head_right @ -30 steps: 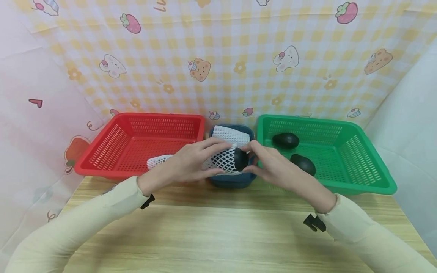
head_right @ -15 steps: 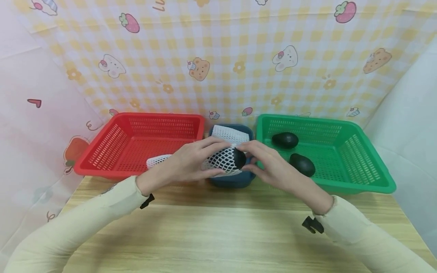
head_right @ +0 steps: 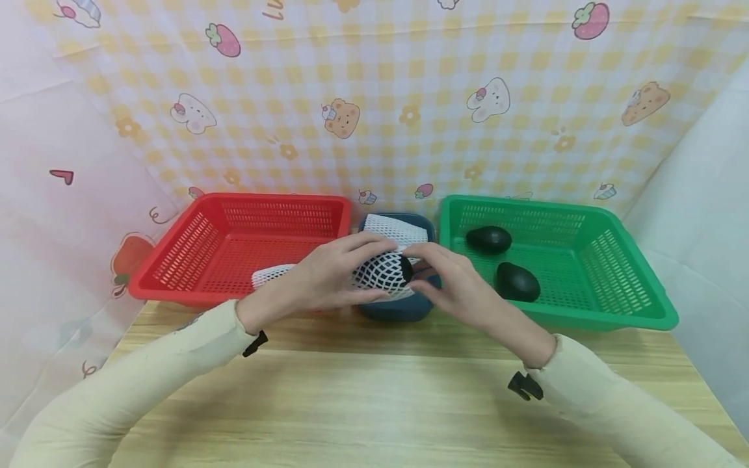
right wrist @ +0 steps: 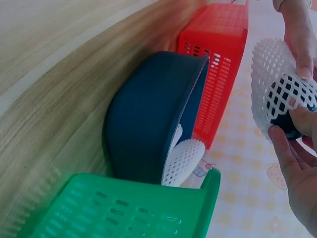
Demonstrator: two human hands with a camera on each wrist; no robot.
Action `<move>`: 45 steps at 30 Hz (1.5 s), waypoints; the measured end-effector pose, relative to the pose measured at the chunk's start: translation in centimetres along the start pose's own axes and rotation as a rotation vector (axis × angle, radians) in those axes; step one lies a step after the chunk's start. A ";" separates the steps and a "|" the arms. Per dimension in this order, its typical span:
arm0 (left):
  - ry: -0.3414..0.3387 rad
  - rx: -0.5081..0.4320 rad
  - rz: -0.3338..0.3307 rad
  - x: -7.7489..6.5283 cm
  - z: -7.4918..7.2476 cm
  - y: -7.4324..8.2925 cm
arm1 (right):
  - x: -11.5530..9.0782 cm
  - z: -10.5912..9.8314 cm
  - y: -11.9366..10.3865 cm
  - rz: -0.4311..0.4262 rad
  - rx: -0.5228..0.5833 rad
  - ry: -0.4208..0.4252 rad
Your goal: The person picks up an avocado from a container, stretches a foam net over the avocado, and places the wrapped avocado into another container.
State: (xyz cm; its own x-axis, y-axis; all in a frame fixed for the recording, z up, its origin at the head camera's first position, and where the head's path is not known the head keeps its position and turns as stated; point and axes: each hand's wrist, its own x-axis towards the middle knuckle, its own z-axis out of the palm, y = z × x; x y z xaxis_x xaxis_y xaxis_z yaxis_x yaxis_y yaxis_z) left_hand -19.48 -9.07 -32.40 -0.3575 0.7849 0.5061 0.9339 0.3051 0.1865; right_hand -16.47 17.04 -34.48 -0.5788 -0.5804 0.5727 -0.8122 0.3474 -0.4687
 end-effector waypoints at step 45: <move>0.004 -0.004 0.060 0.1 0.2 -0.2 | 0.0 1.8 0.2 -0.047 0.079 0.196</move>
State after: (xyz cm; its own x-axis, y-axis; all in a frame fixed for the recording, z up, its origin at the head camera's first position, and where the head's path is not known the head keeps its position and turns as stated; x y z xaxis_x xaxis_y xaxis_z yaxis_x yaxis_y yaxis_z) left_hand -19.67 -8.97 -32.55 -0.3012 0.7993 0.5201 0.9535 0.2558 0.1591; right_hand -16.48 15.77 -35.84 -0.5499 -0.4373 0.7116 -0.8348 0.2599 -0.4854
